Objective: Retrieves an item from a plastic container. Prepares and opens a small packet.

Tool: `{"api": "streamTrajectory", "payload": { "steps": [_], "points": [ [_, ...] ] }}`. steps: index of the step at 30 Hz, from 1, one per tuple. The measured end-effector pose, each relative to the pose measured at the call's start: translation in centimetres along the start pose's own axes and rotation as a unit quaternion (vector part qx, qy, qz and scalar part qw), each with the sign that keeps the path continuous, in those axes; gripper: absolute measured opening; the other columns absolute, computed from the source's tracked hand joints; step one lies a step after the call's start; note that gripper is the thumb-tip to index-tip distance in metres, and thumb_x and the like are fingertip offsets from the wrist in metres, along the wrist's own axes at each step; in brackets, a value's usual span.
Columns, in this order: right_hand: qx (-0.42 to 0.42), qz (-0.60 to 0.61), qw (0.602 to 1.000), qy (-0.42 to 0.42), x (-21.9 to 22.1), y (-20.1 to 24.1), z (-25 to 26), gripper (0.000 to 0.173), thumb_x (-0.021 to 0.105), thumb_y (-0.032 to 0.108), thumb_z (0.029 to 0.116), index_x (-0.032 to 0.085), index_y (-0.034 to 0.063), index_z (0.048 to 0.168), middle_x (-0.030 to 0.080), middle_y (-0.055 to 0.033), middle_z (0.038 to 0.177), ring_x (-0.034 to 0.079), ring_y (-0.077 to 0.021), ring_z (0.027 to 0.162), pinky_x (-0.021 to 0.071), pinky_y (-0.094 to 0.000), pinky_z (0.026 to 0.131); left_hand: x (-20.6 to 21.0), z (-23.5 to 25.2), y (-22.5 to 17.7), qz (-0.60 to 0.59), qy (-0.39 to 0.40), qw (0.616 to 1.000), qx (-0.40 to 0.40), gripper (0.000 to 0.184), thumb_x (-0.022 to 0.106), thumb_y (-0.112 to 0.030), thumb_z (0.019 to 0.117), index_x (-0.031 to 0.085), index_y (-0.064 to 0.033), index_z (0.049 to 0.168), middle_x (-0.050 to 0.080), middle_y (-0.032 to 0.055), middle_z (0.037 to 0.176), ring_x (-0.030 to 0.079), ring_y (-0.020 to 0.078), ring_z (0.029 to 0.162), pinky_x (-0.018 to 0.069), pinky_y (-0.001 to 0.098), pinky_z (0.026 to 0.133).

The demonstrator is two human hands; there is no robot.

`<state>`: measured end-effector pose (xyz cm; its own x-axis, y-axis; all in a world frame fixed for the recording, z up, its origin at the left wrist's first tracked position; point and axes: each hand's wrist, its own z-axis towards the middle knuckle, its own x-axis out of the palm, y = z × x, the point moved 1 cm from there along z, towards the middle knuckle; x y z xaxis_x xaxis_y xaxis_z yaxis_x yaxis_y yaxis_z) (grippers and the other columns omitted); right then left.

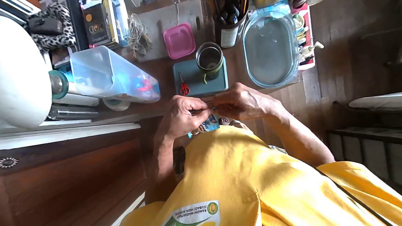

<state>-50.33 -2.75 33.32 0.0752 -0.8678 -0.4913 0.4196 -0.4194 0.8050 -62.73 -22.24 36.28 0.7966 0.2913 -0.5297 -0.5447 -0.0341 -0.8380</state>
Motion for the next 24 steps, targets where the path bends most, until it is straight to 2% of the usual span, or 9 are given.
{"api": "streamTrajectory", "payload": {
  "steps": [3, 6, 11, 13, 17, 19, 21, 24],
  "points": [
    [0.002, -0.075, 0.997, 0.028, 0.4, 0.2, 0.0, 0.019, 0.059, 0.02, 0.0985, 0.07, 0.0091, 0.087, 0.062, -0.0005, 0.069, 0.059, -0.0129, 0.06, 0.0501, -0.0356, 0.056, 0.2, -0.2, 0.3, 0.039, 0.02, 0.999, -0.001, 0.013, 0.068, -0.014, 0.09, 0.078, -0.0085, 0.085, 0.072, -0.0024, 0.079, 0.067, 0.0018, 0.075, 0.0561, 0.0216, 0.069],
    [-0.01, -0.087, 0.996, 0.033, 0.9, 0.5, -0.1, 0.022, 0.056, 0.019, 0.1001, 0.071, 0.0091, 0.088, 0.062, -0.0009, 0.071, 0.061, -0.0143, 0.064, 0.05, -0.036, 0.058, 0.5, -0.5, 0.6, 0.024, 0.017, 0.999, 0.014, 0.014, 0.066, -0.012, 0.0888, 0.078, -0.0078, 0.083, 0.07, -0.0026, 0.076, 0.065, 0.0024, 0.072, 0.0536, 0.0221, 0.065],
    [-0.078, -0.005, 0.997, -0.01, 1.1, 0.4, -0.1, 0.022, 0.055, 0.01, 0.0984, 0.071, 0.0031, 0.085, 0.064, -0.0045, 0.075, 0.062, -0.014, 0.071, 0.0503, -0.0315, 0.063, 0.9, -0.3, 1.0, -0.136, 0.006, 0.989, 0.066, 0.014, 0.066, -0.003, 0.0886, 0.071, -0.0004, 0.076, 0.065, 0.0005, 0.071, 0.061, 0.0033, 0.069, 0.0498, 0.0201, 0.064],
    [-0.101, -0.004, 0.995, -0.026, 0.8, 0.6, -0.1, 0.023, 0.053, 0.009, 0.0977, 0.071, 0.0012, 0.086, 0.064, -0.0066, 0.076, 0.062, -0.0158, 0.073, 0.05, -0.032, 0.065, 1.4, -0.1, 1.4, -0.229, -0.012, 0.971, 0.073, 0.013, 0.065, 0.0, 0.0883, 0.069, -0.002, 0.076, 0.064, -0.0034, 0.072, 0.06, 0.0001, 0.071, 0.0484, 0.0171, 0.066],
    [-0.123, -0.027, 0.991, -0.046, 0.1, 0.7, -0.2, 0.021, 0.053, 0.007, 0.096, 0.071, 0.0001, 0.086, 0.066, -0.0093, 0.078, 0.063, -0.0184, 0.076, 0.0505, -0.0332, 0.067, 3.1, 0.3, 2.3, -0.358, -0.056, 0.93, 0.054, 0.013, 0.065, -0.003, 0.0909, 0.073, -0.0085, 0.081, 0.068, -0.008, 0.077, 0.063, -0.0014, 0.075, 0.0517, 0.0172, 0.069],
    [-0.128, -0.032, 0.99, -0.057, -0.2, 0.5, -0.4, 0.02, 0.054, 0.006, 0.0949, 0.072, -0.0007, 0.087, 0.068, -0.0106, 0.08, 0.064, -0.0184, 0.077, 0.0513, -0.0325, 0.068, 3.8, 0.4, 1.7, -0.405, -0.085, 0.91, 0.014, 0.015, 0.067, -0.001, 0.0895, 0.074, -0.0104, 0.081, 0.07, -0.0075, 0.077, 0.065, 0.0002, 0.074, 0.0543, 0.0186, 0.07],
    [-0.121, -0.036, 0.99, -0.061, -0.4, 0.4, -0.7, 0.021, 0.054, 0.005, 0.0943, 0.073, -0.0018, 0.089, 0.07, -0.0115, 0.083, 0.065, -0.0178, 0.078, 0.0529, -0.0317, 0.069, 3.6, 0.9, -1.5, -0.397, -0.13, 0.903, -0.099, 0.023, 0.06, 0.011, 0.0828, 0.069, -0.0072, 0.071, 0.067, -0.0044, 0.069, 0.064, 0.0024, 0.067, 0.0544, 0.0188, 0.068],
    [-0.064, -0.025, 0.997, -0.032, -1.1, 0.2, -1.0, 0.02, 0.054, 0.008, 0.0971, 0.072, -0.0015, 0.093, 0.067, -0.0075, 0.078, 0.063, -0.0116, 0.07, 0.0519, -0.0276, 0.064, 2.7, 1.8, -3.7, -0.289, -0.109, 0.935, -0.175, 0.021, 0.058, 0.018, 0.083, 0.067, 0.0021, 0.074, 0.064, -0.0004, 0.067, 0.062, 0.003, 0.065, 0.0539, 0.0173, 0.069]
  ]
}}
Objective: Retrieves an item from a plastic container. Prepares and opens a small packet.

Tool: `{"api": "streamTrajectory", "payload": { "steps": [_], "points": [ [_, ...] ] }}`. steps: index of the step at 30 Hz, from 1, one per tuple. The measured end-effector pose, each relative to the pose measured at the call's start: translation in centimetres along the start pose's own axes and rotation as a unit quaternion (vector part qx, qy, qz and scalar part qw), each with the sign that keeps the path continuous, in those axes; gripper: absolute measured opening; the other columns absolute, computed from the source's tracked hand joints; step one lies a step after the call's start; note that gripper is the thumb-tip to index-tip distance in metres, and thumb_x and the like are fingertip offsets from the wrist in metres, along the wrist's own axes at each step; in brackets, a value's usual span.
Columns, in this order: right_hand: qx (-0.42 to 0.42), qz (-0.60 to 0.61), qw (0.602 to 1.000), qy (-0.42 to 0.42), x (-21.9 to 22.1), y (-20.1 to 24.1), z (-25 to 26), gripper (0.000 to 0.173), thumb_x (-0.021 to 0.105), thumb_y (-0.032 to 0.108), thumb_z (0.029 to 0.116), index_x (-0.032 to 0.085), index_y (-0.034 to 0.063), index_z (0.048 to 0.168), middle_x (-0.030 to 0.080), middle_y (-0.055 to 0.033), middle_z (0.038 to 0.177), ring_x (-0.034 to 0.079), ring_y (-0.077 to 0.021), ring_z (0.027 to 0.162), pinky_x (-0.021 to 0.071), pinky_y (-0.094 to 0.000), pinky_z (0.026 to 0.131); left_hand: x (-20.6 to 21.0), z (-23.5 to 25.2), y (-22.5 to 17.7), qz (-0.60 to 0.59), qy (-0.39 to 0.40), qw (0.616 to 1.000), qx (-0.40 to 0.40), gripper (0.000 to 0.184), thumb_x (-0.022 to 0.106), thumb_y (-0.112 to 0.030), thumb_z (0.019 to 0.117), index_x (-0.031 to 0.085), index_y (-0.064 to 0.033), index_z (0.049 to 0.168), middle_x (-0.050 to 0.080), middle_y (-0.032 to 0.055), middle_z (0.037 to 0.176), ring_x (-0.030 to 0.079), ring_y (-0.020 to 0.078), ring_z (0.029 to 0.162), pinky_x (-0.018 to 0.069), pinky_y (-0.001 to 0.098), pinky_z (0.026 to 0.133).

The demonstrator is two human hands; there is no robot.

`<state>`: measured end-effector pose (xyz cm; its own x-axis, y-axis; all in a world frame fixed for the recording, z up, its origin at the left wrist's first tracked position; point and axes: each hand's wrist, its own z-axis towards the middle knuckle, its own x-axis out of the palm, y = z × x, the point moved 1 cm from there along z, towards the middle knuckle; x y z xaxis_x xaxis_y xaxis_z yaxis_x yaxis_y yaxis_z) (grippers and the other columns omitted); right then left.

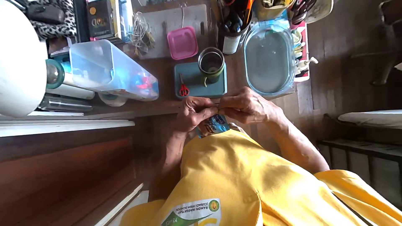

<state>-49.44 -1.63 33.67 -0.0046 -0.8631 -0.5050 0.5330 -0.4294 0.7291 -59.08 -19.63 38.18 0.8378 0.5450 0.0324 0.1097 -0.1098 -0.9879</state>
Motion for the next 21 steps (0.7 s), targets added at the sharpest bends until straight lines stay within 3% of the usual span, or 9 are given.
{"api": "streamTrajectory", "payload": {
  "steps": [3, 5, 9, 16, 21],
  "points": [
    [0.046, 0.059, 0.997, 0.006, -0.6, -0.4, -0.2, 0.018, 0.061, 0.014, 0.0997, 0.07, -0.002, 0.098, 0.068, -0.0041, 0.079, 0.062, -0.0048, 0.068, 0.0541, -0.0214, 0.064, -2.6, 1.4, 4.1, 0.027, 0.085, 0.981, 0.174, 0.007, 0.066, 0.005, 0.0889, 0.071, 0.001, 0.084, 0.069, -0.0014, 0.077, 0.064, 0.0008, 0.07, 0.0541, 0.0177, 0.067],
    [0.048, 0.071, 0.996, -0.017, -0.7, -0.7, -0.3, 0.02, 0.061, 0.015, 0.1005, 0.07, -0.003, 0.1, 0.069, -0.0047, 0.081, 0.062, -0.0046, 0.069, 0.0535, -0.0218, 0.065, -3.3, 1.7, 4.3, 0.066, 0.097, 0.969, 0.216, 0.006, 0.068, 0.0, 0.0899, 0.073, 0.0011, 0.087, 0.072, -0.0002, 0.081, 0.066, 0.0006, 0.073, 0.0559, 0.018, 0.068],
    [0.023, 0.076, 0.996, -0.04, -0.5, -1.0, 0.0, 0.016, 0.062, 0.009, 0.0982, 0.07, -0.0049, 0.099, 0.068, -0.006, 0.08, 0.06, -0.0044, 0.067, 0.0519, -0.0207, 0.063, -3.5, 1.5, 3.3, 0.115, 0.092, 0.964, 0.22, 0.005, 0.07, -0.002, 0.0893, 0.074, 0.0019, 0.087, 0.073, 0.0018, 0.082, 0.067, 0.0008, 0.076, 0.0568, 0.0181, 0.072],
    [0.04, 0.046, 0.998, -0.01, -0.9, -0.8, 0.2, 0.015, 0.065, 0.009, 0.0947, 0.07, -0.0034, 0.101, 0.068, -0.0058, 0.08, 0.062, -0.0052, 0.067, 0.054, -0.0201, 0.062, -3.3, 1.6, 3.2, 0.154, 0.085, 0.962, 0.207, 0.007, 0.071, -0.005, 0.0892, 0.074, 0.0005, 0.086, 0.073, 0.0015, 0.081, 0.067, 0.0008, 0.076, 0.0562, 0.0178, 0.072],
    [0.024, -0.033, 0.998, 0.039, -1.4, -0.6, 0.5, 0.017, 0.059, 0.013, 0.097, 0.072, 0.0037, 0.093, 0.064, -0.0035, 0.077, 0.058, -0.0112, 0.063, 0.048, -0.0299, 0.056, -3.2, 2.2, 3.1, 0.203, 0.119, 0.95, 0.203, 0.009, 0.069, -0.006, 0.0889, 0.074, -0.0014, 0.084, 0.071, 0.0018, 0.079, 0.066, 0.0022, 0.074, 0.0548, 0.019, 0.069]
  ]
}}
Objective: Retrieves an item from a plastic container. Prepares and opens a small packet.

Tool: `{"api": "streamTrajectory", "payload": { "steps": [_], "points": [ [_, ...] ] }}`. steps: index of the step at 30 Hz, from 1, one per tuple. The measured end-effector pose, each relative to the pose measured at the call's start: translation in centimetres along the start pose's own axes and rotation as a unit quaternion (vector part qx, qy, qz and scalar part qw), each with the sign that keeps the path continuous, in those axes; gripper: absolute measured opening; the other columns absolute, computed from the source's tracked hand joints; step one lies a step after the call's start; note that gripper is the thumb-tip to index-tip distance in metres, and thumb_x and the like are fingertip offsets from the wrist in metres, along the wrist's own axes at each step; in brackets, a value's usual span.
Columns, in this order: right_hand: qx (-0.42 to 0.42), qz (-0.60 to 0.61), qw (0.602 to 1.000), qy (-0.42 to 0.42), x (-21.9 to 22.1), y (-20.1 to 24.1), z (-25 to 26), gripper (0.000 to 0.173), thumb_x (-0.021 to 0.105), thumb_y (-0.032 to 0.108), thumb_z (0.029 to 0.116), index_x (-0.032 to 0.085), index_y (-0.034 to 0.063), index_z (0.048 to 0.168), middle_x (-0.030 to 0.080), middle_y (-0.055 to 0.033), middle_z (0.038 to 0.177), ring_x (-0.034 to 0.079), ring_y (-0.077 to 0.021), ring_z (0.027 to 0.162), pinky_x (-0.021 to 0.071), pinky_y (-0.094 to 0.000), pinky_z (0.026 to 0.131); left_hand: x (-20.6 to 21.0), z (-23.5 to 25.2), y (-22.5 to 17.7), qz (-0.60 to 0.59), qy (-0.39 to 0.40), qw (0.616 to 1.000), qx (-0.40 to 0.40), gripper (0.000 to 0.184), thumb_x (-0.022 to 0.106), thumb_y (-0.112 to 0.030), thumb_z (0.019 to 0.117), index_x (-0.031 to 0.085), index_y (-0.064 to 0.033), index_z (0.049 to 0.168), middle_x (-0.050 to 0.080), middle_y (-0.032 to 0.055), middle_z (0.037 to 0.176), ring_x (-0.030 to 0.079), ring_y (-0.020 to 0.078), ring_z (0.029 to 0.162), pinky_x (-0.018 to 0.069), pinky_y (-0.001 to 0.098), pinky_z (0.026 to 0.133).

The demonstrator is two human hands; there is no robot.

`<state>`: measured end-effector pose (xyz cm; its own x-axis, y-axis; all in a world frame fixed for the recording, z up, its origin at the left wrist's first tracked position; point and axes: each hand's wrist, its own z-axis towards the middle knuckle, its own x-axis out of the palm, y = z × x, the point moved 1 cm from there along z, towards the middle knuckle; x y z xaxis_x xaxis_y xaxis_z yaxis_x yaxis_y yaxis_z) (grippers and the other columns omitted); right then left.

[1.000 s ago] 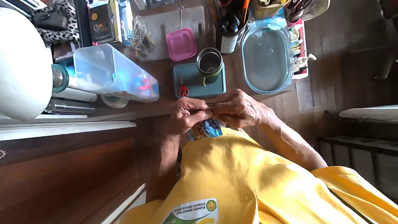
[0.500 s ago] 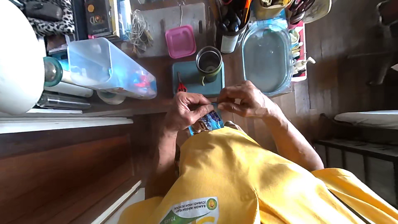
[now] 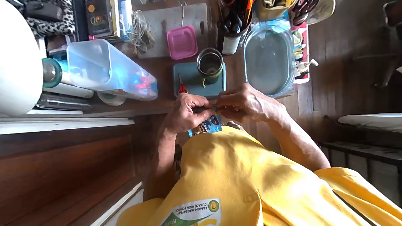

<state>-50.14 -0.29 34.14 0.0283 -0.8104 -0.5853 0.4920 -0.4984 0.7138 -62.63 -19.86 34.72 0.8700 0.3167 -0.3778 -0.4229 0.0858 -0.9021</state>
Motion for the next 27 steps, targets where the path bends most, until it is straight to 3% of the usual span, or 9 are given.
{"api": "streamTrajectory", "payload": {
  "steps": [5, 7, 10, 12, 14, 19, 21, 24, 27],
  "points": [
    [-0.063, 0.032, 0.997, -0.03, 0.0, 0.5, -0.1, 0.02, 0.055, 0.006, 0.0958, 0.071, 0.0008, 0.087, 0.069, -0.0087, 0.082, 0.065, -0.016, 0.076, 0.0523, -0.0315, 0.066, 0.8, 0.6, 0.5, -0.135, -0.005, 0.99, 0.027, 0.01, 0.066, -0.001, 0.0864, 0.072, -0.0013, 0.078, 0.069, -0.0011, 0.075, 0.064, 0.002, 0.073, 0.0536, 0.0195, 0.068],
    [-0.086, 0.04, 0.994, -0.046, 0.0, 0.5, -0.3, 0.019, 0.055, 0.005, 0.0948, 0.071, -0.0004, 0.086, 0.07, -0.0105, 0.083, 0.066, -0.0175, 0.079, 0.0535, -0.0316, 0.069, 1.5, 0.7, 0.9, -0.229, -0.008, 0.973, 0.025, 0.013, 0.066, -0.003, 0.0887, 0.07, -0.0045, 0.077, 0.067, -0.0041, 0.074, 0.063, 0.0016, 0.073, 0.0521, 0.02, 0.069],
    [-0.101, 0.032, 0.993, -0.059, -0.3, 0.5, -0.6, 0.02, 0.055, 0.004, 0.0937, 0.072, -0.0023, 0.088, 0.071, -0.0124, 0.086, 0.067, -0.0182, 0.081, 0.0545, -0.0317, 0.072, 3.0, 0.7, 1.3, -0.345, -0.042, 0.938, -0.008, 0.013, 0.066, -0.002, 0.0888, 0.075, -0.009, 0.082, 0.073, -0.0038, 0.081, 0.068, 0.0035, 0.077, 0.0566, 0.0227, 0.073],
    [-0.102, 0.027, 0.993, -0.061, -0.5, 0.2, -0.8, 0.02, 0.054, 0.004, 0.0926, 0.073, -0.002, 0.088, 0.072, -0.0121, 0.086, 0.067, -0.018, 0.081, 0.0539, -0.0315, 0.071, 3.9, 0.8, 0.8, -0.376, -0.079, 0.921, -0.059, 0.018, 0.063, 0.001, 0.087, 0.077, -0.0102, 0.084, 0.075, -0.0027, 0.083, 0.069, 0.0039, 0.077, 0.0583, 0.0222, 0.073],
    [-0.099, 0.021, 0.993, -0.064, -0.6, -0.2, -1.1, 0.019, 0.054, 0.004, 0.0928, 0.072, -0.0008, 0.086, 0.071, -0.0108, 0.083, 0.067, -0.0178, 0.08, 0.0537, -0.0316, 0.069, 4.7, 1.1, -0.8, -0.383, -0.133, 0.905, -0.132, 0.022, 0.059, 0.005, 0.0826, 0.072, -0.0111, 0.075, 0.071, -0.0034, 0.074, 0.066, 0.0026, 0.069, 0.0563, 0.0192, 0.067],
    [-0.091, 0.017, 0.993, -0.067, -0.8, -1.1, -1.7, 0.019, 0.054, 0.005, 0.093, 0.071, -0.0003, 0.084, 0.067, -0.01, 0.078, 0.064, -0.0183, 0.074, 0.0506, -0.0325, 0.064, 6.5, 0.8, 2.7, -0.475, -0.124, 0.867, -0.087, 0.016, 0.063, -0.003, 0.0885, 0.077, -0.0096, 0.086, 0.074, 0.0003, 0.083, 0.069, 0.0054, 0.074, 0.0581, 0.0224, 0.069],
    [-0.07, 0.031, 0.994, -0.075, -0.8, -1.3, -2.0, 0.019, 0.055, 0.005, 0.0938, 0.072, -0.002, 0.089, 0.066, -0.0093, 0.076, 0.063, -0.0156, 0.071, 0.0499, -0.0306, 0.063, 6.3, 1.0, 2.6, -0.451, -0.126, 0.879, -0.087, 0.015, 0.064, -0.004, 0.0905, 0.077, -0.0107, 0.088, 0.074, -0.0022, 0.083, 0.069, 0.0035, 0.074, 0.0578, 0.0207, 0.069],
    [0.007, 0.128, 0.987, -0.097, -0.8, -1.6, -2.3, 0.017, 0.059, 0.007, 0.0983, 0.071, -0.006, 0.098, 0.067, -0.0063, 0.077, 0.059, -0.005, 0.065, 0.0515, -0.022, 0.061, 4.6, 1.1, 2.4, -0.333, -0.103, 0.935, -0.07, 0.009, 0.067, -0.01, 0.0953, 0.075, -0.013, 0.094, 0.073, -0.009, 0.086, 0.067, -0.001, 0.076, 0.0563, 0.0173, 0.07],
    [0.088, 0.226, 0.965, -0.097, -0.4, -2.1, -2.1, 0.014, 0.061, 0.007, 0.0998, 0.067, -0.0064, 0.1, 0.067, -0.0052, 0.076, 0.061, -0.0053, 0.063, 0.0546, -0.0226, 0.059, 3.3, 1.3, 2.1, -0.229, -0.099, 0.967, -0.053, 0.005, 0.066, -0.004, 0.0944, 0.071, -0.0051, 0.094, 0.071, -0.0059, 0.084, 0.066, 0.0004, 0.075, 0.0566, 0.0186, 0.07]
  ]
}}
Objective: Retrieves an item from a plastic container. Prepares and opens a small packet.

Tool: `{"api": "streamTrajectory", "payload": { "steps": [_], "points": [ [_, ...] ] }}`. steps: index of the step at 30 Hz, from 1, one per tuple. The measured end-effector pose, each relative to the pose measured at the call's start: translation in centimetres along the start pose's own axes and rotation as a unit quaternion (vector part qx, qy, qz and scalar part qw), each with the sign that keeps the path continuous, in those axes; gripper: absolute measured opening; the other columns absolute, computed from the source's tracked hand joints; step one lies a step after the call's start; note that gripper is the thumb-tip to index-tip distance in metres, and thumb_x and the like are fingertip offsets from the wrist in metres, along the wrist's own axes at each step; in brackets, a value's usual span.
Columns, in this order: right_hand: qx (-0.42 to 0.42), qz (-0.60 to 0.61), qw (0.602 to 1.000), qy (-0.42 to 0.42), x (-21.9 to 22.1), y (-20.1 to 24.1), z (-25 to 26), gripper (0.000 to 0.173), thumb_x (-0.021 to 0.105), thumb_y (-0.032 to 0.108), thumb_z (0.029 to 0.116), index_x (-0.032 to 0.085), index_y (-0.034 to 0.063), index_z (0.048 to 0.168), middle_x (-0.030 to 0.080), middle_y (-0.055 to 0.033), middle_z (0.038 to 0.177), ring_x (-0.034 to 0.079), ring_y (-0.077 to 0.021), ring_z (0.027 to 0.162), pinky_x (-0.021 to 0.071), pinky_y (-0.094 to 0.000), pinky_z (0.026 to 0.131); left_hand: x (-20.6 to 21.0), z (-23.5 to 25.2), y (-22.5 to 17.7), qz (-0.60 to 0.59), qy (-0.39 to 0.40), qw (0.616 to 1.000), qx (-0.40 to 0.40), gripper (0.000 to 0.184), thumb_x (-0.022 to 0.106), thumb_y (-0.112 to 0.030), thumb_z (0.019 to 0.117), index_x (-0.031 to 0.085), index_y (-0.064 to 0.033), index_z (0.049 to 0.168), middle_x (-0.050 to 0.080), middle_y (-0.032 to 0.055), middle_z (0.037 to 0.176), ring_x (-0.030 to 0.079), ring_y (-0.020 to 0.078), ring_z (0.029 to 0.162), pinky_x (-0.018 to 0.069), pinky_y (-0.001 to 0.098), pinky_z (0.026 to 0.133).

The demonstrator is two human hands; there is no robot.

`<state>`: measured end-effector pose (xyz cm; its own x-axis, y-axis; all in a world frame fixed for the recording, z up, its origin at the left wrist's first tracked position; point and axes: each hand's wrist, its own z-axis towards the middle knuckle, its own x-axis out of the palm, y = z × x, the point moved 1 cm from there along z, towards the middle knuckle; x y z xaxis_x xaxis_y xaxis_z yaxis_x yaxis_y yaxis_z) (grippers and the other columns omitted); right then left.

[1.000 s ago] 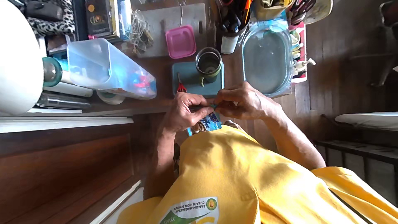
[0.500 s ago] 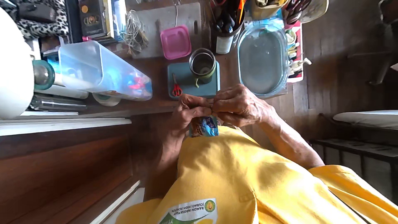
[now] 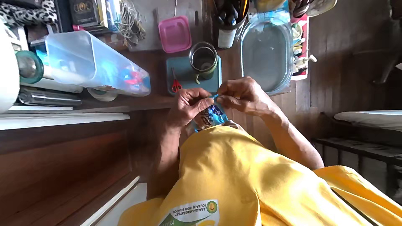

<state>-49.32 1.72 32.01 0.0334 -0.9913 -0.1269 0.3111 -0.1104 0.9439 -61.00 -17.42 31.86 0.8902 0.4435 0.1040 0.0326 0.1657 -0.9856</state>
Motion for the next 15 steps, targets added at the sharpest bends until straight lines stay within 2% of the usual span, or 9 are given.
{"api": "streamTrajectory", "payload": {
  "steps": [2, 4, 7, 11, 13, 15],
  "points": [
    [0.036, 0.03, 0.999, -0.003, 0.5, -0.8, -0.1, 0.015, 0.063, 0.008, 0.0988, 0.067, -0.0058, 0.103, 0.067, -0.0047, 0.077, 0.062, -0.0059, 0.064, 0.0545, -0.0229, 0.059, -0.4, -0.1, 0.4, 0.059, -0.015, 0.998, 0.015, 0.004, 0.068, -0.001, 0.0924, 0.071, -0.0007, 0.093, 0.072, -0.0026, 0.084, 0.067, 0.0015, 0.076, 0.057, 0.0196, 0.071],
    [0.069, 0.061, 0.996, -0.008, 1.1, -2.0, -0.5, 0.018, 0.07, 0.008, 0.0941, 0.066, -0.0053, 0.106, 0.069, -0.005, 0.081, 0.064, -0.0063, 0.067, 0.0569, -0.0233, 0.062, -0.6, -0.5, 1.5, 0.109, -0.045, 0.993, 0.013, 0.001, 0.072, -0.001, 0.0905, 0.072, 0.0001, 0.09, 0.072, -0.0006, 0.083, 0.067, 0.0023, 0.076, 0.057, 0.0201, 0.072],
    [0.153, 0.042, 0.987, -0.027, 2.3, -4.2, -1.5, 0.018, 0.07, 0.008, 0.0941, 0.067, -0.0044, 0.107, 0.069, -0.0067, 0.081, 0.065, -0.0089, 0.065, 0.0566, -0.0251, 0.059, -0.7, -1.4, 4.4, 0.146, -0.08, 0.986, -0.031, 0.007, 0.077, -0.006, 0.0889, 0.073, -0.001, 0.087, 0.072, -0.0003, 0.081, 0.066, 0.0017, 0.074, 0.0566, 0.0197, 0.072],
    [0.25, 0.017, 0.966, -0.065, 4.4, -7.9, -3.9, 0.016, 0.07, 0.012, 0.0951, 0.071, -0.0012, 0.104, 0.073, -0.0078, 0.083, 0.068, -0.0125, 0.065, 0.06, -0.0304, 0.06, -2.1, -3.7, 8.6, 0.095, -0.014, 0.985, -0.146, 0.008, 0.073, -0.007, 0.0917, 0.072, 0.0004, 0.095, 0.071, 0.0018, 0.082, 0.064, 0.004, 0.073, 0.0555, 0.0226, 0.071],
    [0.296, -0.007, 0.951, -0.089, 5.7, -9.2, -5.1, 0.012, 0.072, 0.014, 0.0949, 0.072, 0.0026, 0.099, 0.072, -0.0074, 0.08, 0.067, -0.0142, 0.063, 0.0591, -0.0321, 0.059, -2.8, -4.8, 10.6, 0.069, 0.007, 0.982, -0.176, 0.008, 0.069, -0.004, 0.093, 0.071, 0.0019, 0.097, 0.07, 0.0017, 0.083, 0.064, 0.0033, 0.074, 0.0549, 0.0217, 0.071],
    [0.336, -0.005, 0.938, -0.086, 6.1, -10.8, -5.1, 0.015, 0.072, 0.017, 0.0944, 0.072, 0.0021, 0.099, 0.073, -0.0077, 0.081, 0.068, -0.0149, 0.065, 0.0599, -0.0347, 0.061, -3.5, -5.5, 12.3, 0.063, 0.006, 0.98, -0.19, 0.007, 0.071, -0.005, 0.0923, 0.071, 0.0009, 0.095, 0.069, 0.0014, 0.081, 0.063, 0.0038, 0.072, 0.0547, 0.0223, 0.07]
  ]
}}
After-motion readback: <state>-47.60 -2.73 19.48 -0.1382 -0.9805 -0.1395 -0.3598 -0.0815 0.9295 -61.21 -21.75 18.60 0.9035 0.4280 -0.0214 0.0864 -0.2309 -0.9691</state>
